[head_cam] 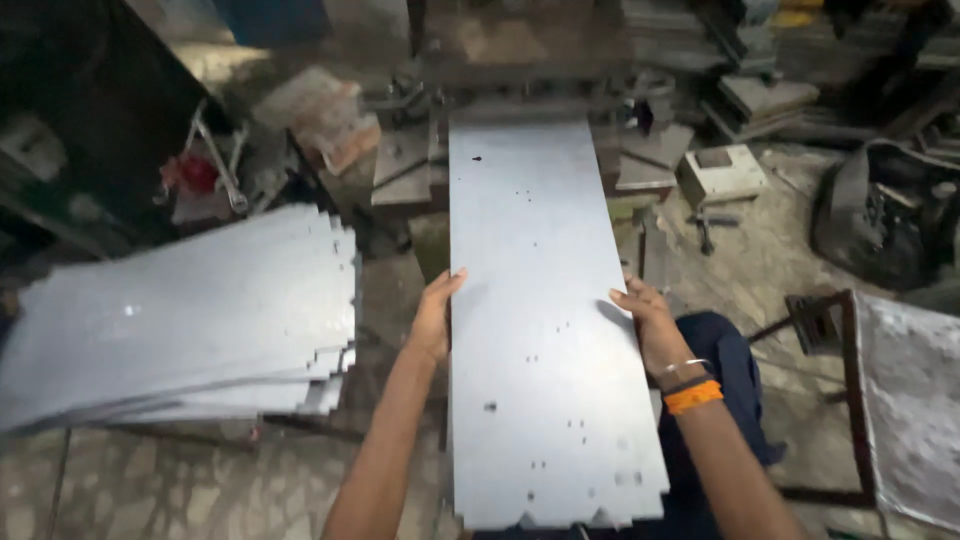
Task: Manually feeding metal sheets into a stamping machine and stacking the processed sheets.
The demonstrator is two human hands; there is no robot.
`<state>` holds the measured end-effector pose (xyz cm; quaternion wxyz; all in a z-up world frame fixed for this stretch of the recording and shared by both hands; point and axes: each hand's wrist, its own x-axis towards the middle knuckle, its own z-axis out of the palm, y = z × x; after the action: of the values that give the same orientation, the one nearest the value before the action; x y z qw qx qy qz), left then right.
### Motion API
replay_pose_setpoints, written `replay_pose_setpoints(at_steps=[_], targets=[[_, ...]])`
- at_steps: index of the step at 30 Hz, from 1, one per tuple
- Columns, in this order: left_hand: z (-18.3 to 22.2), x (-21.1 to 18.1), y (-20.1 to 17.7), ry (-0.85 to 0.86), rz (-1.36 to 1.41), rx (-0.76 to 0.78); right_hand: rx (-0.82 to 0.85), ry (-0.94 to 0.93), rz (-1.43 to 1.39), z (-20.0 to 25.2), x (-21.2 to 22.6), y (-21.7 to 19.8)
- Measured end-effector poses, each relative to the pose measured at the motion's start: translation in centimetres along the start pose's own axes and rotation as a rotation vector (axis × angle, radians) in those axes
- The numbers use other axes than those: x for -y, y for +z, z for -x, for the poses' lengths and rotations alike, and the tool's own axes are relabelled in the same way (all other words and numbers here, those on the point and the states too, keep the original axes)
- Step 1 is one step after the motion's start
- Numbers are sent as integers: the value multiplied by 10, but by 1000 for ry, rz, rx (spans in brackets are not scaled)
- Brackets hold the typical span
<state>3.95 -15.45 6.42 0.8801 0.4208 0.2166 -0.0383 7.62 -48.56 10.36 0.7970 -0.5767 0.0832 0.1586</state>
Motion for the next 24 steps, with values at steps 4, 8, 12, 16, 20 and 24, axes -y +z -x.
replay_pose_setpoints(at_steps=[4, 8, 12, 16, 20, 24], targets=[[74, 22, 14, 179, -375, -72, 7, -94, 175, 41, -15, 2], [99, 35, 11, 157, -392, -92, -56, -98, 181, 74, -26, 1], [105, 41, 12, 199, -453, -91, -62, -83, 155, 78, -38, -7], [95, 45, 12, 217, -440, -122, -111, -69, 167, 82, -24, 8], [62, 34, 11, 316, -560, -167, -148, -96, 297, 41, -24, 2], [34, 17, 9, 429, -1231, -398, -224, -173, 1138, -17, -44, -4]])
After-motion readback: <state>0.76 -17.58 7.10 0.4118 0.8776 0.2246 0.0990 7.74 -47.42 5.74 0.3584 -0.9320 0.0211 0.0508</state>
